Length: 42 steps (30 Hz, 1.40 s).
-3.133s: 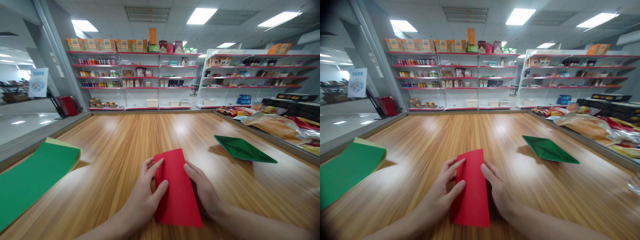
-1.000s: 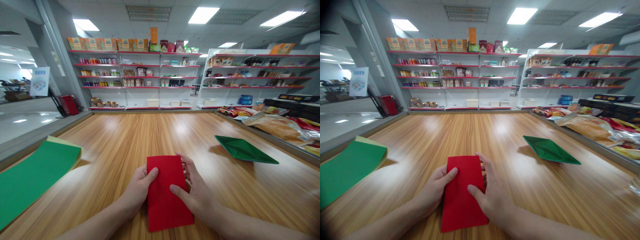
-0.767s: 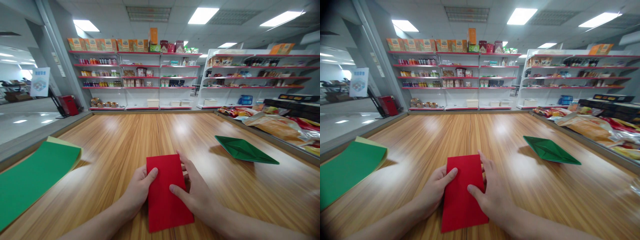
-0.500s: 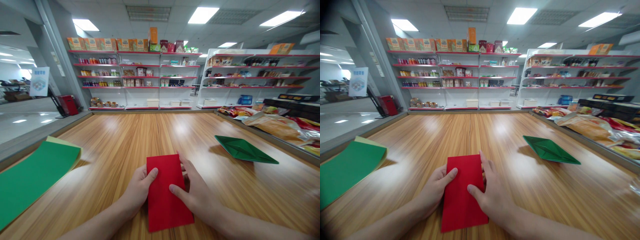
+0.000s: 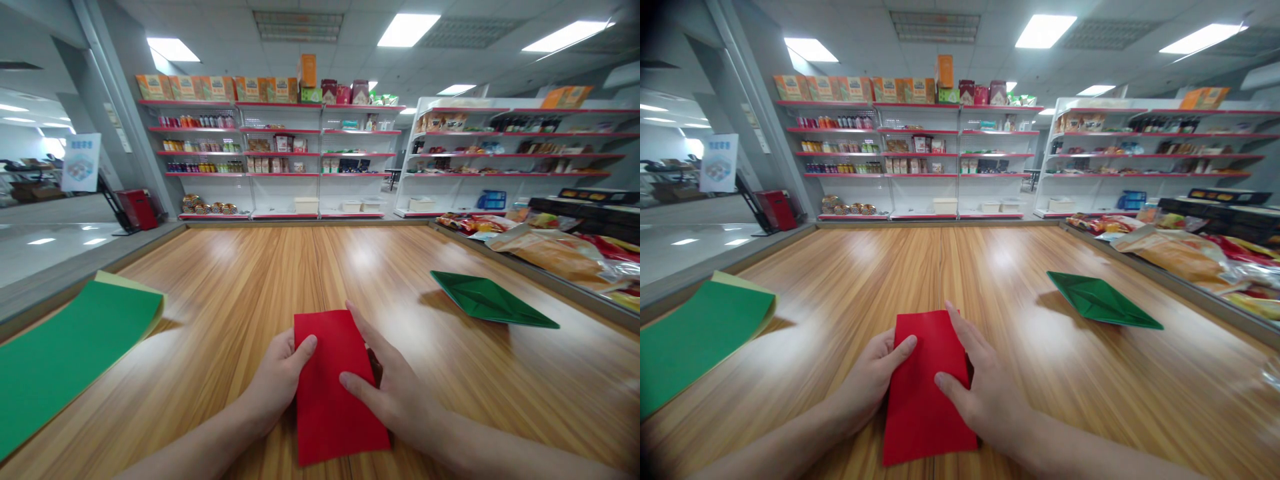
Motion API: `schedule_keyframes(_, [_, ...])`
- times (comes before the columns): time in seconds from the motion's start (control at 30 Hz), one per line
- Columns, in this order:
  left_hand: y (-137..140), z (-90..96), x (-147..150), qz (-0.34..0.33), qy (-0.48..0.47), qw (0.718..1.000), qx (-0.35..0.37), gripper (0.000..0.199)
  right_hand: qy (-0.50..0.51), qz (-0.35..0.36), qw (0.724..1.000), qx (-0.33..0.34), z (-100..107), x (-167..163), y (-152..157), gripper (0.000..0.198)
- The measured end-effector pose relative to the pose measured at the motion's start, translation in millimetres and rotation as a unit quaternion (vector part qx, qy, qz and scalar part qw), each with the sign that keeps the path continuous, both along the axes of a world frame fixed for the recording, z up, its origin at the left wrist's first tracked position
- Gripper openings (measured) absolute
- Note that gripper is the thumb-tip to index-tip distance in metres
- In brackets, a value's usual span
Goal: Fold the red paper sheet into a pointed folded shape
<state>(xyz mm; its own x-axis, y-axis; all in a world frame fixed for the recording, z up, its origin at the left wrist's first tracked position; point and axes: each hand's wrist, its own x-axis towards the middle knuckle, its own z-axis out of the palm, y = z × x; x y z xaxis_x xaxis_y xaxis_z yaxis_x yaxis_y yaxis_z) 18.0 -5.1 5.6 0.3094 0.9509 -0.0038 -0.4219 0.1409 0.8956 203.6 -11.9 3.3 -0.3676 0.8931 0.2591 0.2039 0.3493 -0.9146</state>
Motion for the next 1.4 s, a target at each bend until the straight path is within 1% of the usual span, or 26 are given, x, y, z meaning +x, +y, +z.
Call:
schedule_keyframes(0.13, [0.2,-0.1,-0.4,0.009,0.003,1.0,-0.004,0.036,0.009,0.019,1.0,-0.017,-0.1,-0.2,-1.1,0.087])
schedule_keyframes(0.3, [0.8,1.3,-2.5,-0.004,-0.048,0.999,-0.026,0.039,0.068,0.06,0.994,-0.057,3.2,-2.9,-2.1,0.092])
schedule_keyframes(0.43, [0.8,2.1,-4.8,-0.022,-0.079,0.996,-0.036,0.039,0.168,0.101,0.973,-0.121,6.9,-6.1,-2.4,0.098])
schedule_keyframes(0.5, [0.9,2.4,-5.0,-0.024,-0.081,0.996,-0.038,0.04,0.19,0.113,0.965,-0.143,7.0,-6.8,-2.3,0.099])
schedule_keyframes(0.67, [2.3,2.8,-3.8,-0.021,-0.087,0.995,-0.041,0.038,0.183,0.102,0.969,-0.134,3.8,-5.8,-1.7,0.096])
schedule_keyframes(0.73, [3.0,2.3,-3.7,-0.014,-0.091,0.995,-0.042,0.036,0.178,0.097,0.971,-0.127,3.7,-5.1,-1.4,0.09])
schedule_keyframes(0.87, [4.4,0.1,-4.5,0.002,-0.099,0.994,-0.035,0.03,0.118,0.116,0.98,-0.114,6.2,-3.2,-1.5,0.057])
schedule_keyframes(0.93, [4.4,-0.7,-4.7,0.002,-0.1,0.995,-0.03,0.028,0.096,0.125,0.981,-0.116,7.1,-2.3,-2.0,0.046])
schedule_keyframes(1.0, [3.6,-0.8,-4.4,-0.002,-0.098,0.995,-0.025,0.027,0.1,0.126,0.98,-0.118,6.8,-1.7,-2.4,0.045])
schedule_keyframes(1.1, [1.1,0.6,-3.6,-0.024,-0.081,0.996,-0.022,0.026,0.134,0.126,0.975,-0.127,5.3,-1.8,-2.1,0.051])
schedule_keyframes(1.23, [-1.5,1.3,-3.2,-0.058,-0.027,0.998,-0.012,0.027,0.181,0.133,0.962,-0.157,4.6,-2.5,-1.4,0.058])
schedule_keyframes(1.33, [-1.4,0.2,-2.7,-0.029,0.011,0.999,-0.04,0.038,0.164,0.14,0.964,-0.155,5.0,-2.3,-1.9,0.05])
schedule_keyframes(1.4, [-0.8,0.2,-2.2,0.007,0.002,0.997,-0.072,0.045,0.147,0.144,0.966,-0.155,4.8,-2.1,-2.8,0.043])
